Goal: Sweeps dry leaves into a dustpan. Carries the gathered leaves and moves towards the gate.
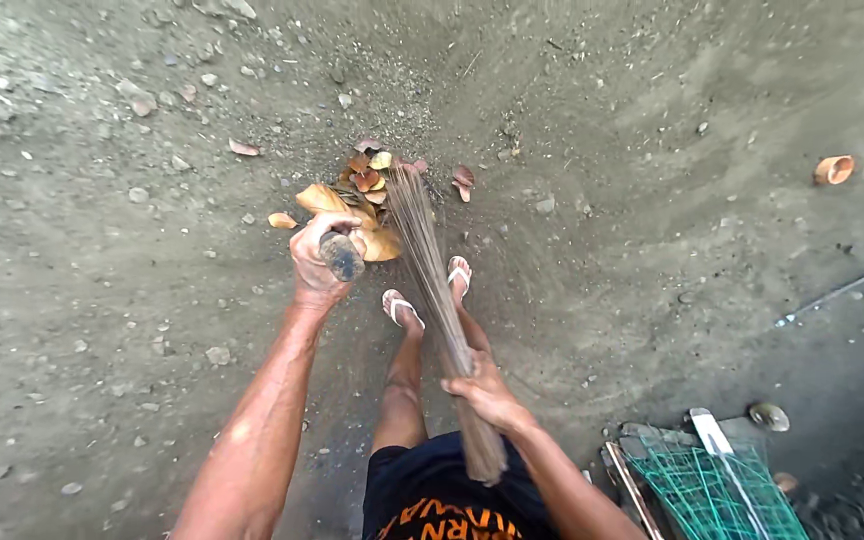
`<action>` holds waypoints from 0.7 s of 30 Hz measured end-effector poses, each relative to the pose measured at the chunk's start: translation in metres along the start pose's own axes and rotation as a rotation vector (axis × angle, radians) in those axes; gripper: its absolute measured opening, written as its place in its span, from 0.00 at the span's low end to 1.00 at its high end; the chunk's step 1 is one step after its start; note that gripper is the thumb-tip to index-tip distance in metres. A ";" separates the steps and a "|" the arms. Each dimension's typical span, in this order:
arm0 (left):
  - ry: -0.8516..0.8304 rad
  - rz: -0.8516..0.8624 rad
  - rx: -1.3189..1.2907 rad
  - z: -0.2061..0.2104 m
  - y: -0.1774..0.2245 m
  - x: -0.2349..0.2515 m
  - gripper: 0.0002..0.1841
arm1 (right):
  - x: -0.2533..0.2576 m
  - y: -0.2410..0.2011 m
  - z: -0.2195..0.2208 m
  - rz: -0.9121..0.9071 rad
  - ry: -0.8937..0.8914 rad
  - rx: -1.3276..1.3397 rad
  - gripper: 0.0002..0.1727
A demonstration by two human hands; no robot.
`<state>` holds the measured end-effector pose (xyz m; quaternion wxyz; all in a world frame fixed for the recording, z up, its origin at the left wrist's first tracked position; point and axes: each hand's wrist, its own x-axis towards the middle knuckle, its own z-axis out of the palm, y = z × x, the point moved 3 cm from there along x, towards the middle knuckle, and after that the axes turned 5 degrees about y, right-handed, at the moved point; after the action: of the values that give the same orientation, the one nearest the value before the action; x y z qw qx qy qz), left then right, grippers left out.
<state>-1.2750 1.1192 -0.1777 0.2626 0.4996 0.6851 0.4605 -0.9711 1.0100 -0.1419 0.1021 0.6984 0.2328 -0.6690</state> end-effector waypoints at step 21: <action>0.093 -0.030 0.008 0.005 0.000 0.002 0.10 | 0.023 -0.028 -0.052 -0.004 0.032 -0.739 0.50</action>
<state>-1.2716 1.1224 -0.1794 0.2355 0.4682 0.7058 0.4766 -0.9383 1.0625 -0.1556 0.3424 0.6243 0.4616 -0.5291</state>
